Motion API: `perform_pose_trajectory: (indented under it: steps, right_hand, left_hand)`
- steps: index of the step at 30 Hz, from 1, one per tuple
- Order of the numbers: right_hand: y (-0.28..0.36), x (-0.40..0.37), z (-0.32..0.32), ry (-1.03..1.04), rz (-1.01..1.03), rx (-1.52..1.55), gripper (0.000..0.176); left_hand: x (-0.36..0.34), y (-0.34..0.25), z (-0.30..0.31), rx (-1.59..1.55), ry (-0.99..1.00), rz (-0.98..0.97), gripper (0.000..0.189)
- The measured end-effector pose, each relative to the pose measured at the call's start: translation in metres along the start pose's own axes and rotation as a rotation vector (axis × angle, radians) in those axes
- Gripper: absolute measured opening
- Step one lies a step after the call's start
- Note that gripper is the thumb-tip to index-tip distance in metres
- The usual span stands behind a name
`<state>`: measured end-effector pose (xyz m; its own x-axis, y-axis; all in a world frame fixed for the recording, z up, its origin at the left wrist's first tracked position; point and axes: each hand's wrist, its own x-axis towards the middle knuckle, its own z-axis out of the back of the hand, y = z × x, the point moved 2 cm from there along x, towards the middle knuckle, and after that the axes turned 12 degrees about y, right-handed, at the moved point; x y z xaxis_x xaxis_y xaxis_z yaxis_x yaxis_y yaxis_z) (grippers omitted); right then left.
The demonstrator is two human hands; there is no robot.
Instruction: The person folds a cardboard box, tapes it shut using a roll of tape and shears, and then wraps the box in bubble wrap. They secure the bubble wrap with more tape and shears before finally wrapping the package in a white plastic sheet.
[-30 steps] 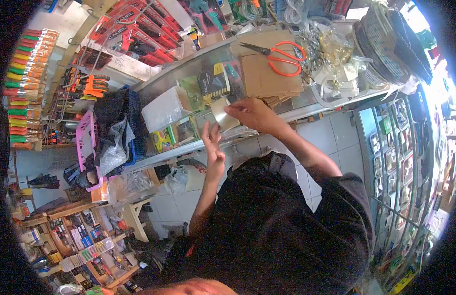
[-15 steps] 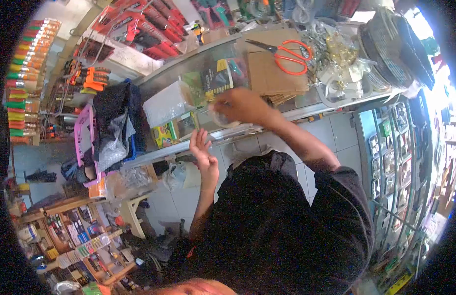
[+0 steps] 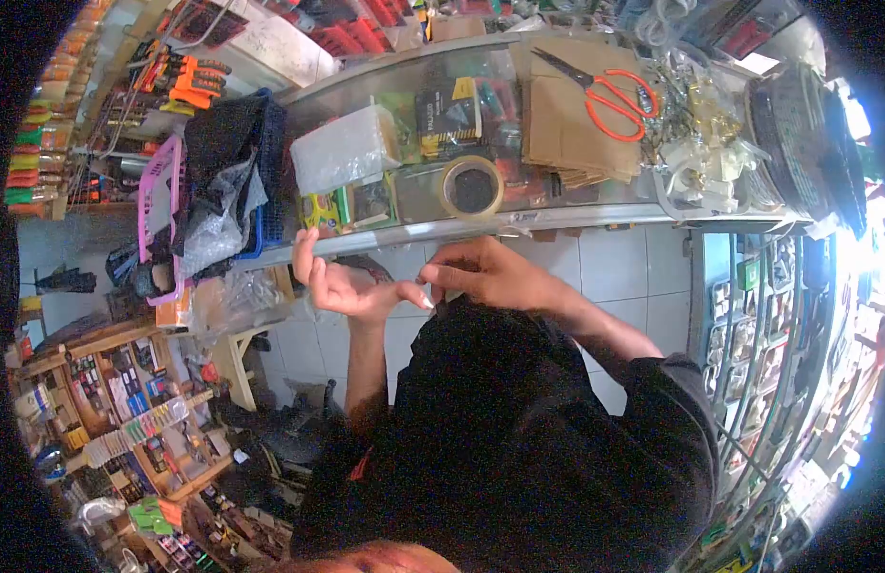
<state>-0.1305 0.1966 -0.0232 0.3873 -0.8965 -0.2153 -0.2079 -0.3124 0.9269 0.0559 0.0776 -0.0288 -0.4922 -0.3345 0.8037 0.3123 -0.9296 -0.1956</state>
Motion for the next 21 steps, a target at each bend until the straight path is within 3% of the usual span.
perform_pose_trajectory:
  steps: [1,8,14,21]
  right_hand:
    - [0.001,-0.001,-0.003,0.0,-0.078,0.062,0.034]
    - [-0.004,0.004,-0.018,0.054,0.05,0.112,0.034]
    - [0.006,-0.005,-0.015,0.013,-0.068,0.038,0.037]
    - [-0.008,0.005,-0.017,-0.148,0.007,-0.13,0.019]
  left_hand:
    - [0.001,0.002,0.002,0.041,-0.014,-0.036,0.133]
    - [0.006,0.004,0.007,0.032,-0.04,-0.114,0.131]
    - [0.002,0.007,0.011,0.108,-0.034,-0.126,0.127]
    - [-0.019,0.011,0.021,0.199,0.129,-0.124,0.114]
